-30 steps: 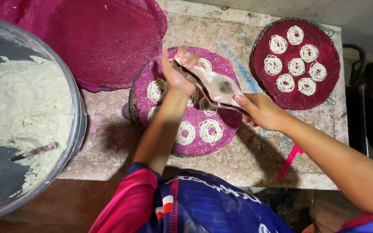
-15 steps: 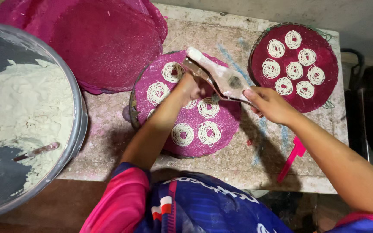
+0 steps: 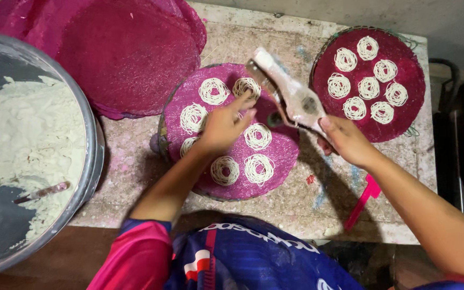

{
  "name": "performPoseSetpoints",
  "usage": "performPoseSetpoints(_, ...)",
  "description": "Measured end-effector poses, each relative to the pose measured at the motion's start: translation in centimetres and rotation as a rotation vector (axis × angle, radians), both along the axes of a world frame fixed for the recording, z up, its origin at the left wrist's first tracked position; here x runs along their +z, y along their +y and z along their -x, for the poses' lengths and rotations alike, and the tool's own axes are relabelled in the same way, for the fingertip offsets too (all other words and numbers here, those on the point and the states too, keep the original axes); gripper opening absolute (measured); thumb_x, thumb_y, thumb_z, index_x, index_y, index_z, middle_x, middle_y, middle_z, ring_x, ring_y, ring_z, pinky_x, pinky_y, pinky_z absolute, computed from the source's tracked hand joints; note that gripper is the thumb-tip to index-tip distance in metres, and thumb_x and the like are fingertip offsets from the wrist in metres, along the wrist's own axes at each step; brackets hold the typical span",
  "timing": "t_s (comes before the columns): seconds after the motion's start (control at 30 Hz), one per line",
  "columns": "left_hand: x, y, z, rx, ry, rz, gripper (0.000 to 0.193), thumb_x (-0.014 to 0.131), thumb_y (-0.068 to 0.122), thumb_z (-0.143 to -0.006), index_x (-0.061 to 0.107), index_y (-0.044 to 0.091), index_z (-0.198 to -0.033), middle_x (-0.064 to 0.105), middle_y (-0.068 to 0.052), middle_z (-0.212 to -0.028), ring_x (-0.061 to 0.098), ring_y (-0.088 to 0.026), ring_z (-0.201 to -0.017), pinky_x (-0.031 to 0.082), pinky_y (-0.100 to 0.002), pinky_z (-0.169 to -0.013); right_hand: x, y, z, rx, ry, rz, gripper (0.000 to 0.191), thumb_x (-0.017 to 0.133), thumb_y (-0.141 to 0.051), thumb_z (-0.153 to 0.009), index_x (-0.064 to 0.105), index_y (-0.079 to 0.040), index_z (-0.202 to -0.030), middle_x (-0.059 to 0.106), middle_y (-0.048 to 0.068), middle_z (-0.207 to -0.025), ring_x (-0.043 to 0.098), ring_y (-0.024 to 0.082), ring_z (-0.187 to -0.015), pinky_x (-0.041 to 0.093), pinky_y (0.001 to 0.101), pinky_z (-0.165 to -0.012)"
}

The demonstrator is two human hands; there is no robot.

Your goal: The person presses dough through a handheld noodle extruder, squeezing strands into round nests on pink mesh trays. They refill the press with dough from a large basin, wipe the press, and move filled trays to a bamboo drying rack.

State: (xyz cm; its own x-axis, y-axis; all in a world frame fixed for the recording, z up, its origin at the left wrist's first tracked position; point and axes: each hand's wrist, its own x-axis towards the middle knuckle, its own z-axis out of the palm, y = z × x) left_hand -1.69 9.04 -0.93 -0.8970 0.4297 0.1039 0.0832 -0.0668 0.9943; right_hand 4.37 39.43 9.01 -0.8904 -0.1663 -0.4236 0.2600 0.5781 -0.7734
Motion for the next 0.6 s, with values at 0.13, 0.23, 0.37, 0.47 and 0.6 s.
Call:
performPoseSetpoints(0.13,2.1,3.2,3.6,-0.126,-0.585,-1.16,0.055,0.042,0.059,-0.104,0.051,0.008,-0.122,0.063,-0.009,-0.096,0.06,-0.022,-0.09,0.048,-0.042,-0.095,0.7,0.5,1.2,0.103,-0.277,0.084,0.067,0.036,-0.061,-0.102,0.066,-0.002,-0.093,0.065,0.005,-0.07,0.063,0.014,-0.06,0.054,0.0321,-0.059)
performPoseSetpoints(0.23,3.0,5.6,6.6,-0.256,-0.518,-1.513,0.057,0.044,0.065,-0.106,0.06,0.012,-0.092,0.052,0.0,-0.078,0.054,-0.017,-0.077,0.047,-0.042,-0.096,1.2,0.3,2.7,0.095,-0.207,-0.158,0.071,0.036,-0.063,-0.1,0.071,-0.001,-0.096,0.067,0.005,-0.068,0.064,0.015,-0.06,0.054,0.0332,-0.06)
performPoseSetpoints(0.37,3.0,6.3,9.7,-0.072,-0.543,-1.496,0.052,0.041,0.06,-0.104,0.046,0.016,-0.076,0.038,0.003,-0.069,0.04,-0.014,-0.064,0.044,-0.039,-0.083,1.5,-0.6,4.5,0.054,0.07,-0.411,0.068,0.044,-0.062,-0.098,0.07,-0.002,-0.118,0.063,0.008,-0.065,0.062,0.017,-0.057,0.053,0.038,-0.059)
performPoseSetpoints(0.47,2.7,5.7,10.2,-0.019,-0.548,-1.444,0.053,0.04,0.061,-0.102,0.045,0.017,-0.072,0.036,0.004,-0.063,0.037,-0.014,-0.058,0.041,-0.037,-0.075,1.7,-1.3,5.2,0.058,0.103,-0.393,0.067,0.044,-0.06,-0.099,0.068,-0.005,-0.128,0.062,0.009,-0.065,0.061,0.018,-0.057,0.052,0.0397,-0.06)
performPoseSetpoints(0.6,2.5,6.5,9.6,0.099,-0.67,-1.428,0.051,0.036,0.059,-0.097,0.042,0.018,-0.067,0.035,0.004,-0.06,0.035,-0.014,-0.056,0.039,-0.036,-0.069,1.9,-1.8,5.4,0.066,-0.086,-0.468,0.064,0.04,-0.059,-0.101,0.066,-0.009,-0.131,0.064,0.012,-0.066,0.064,0.023,-0.059,0.057,0.0423,-0.061)
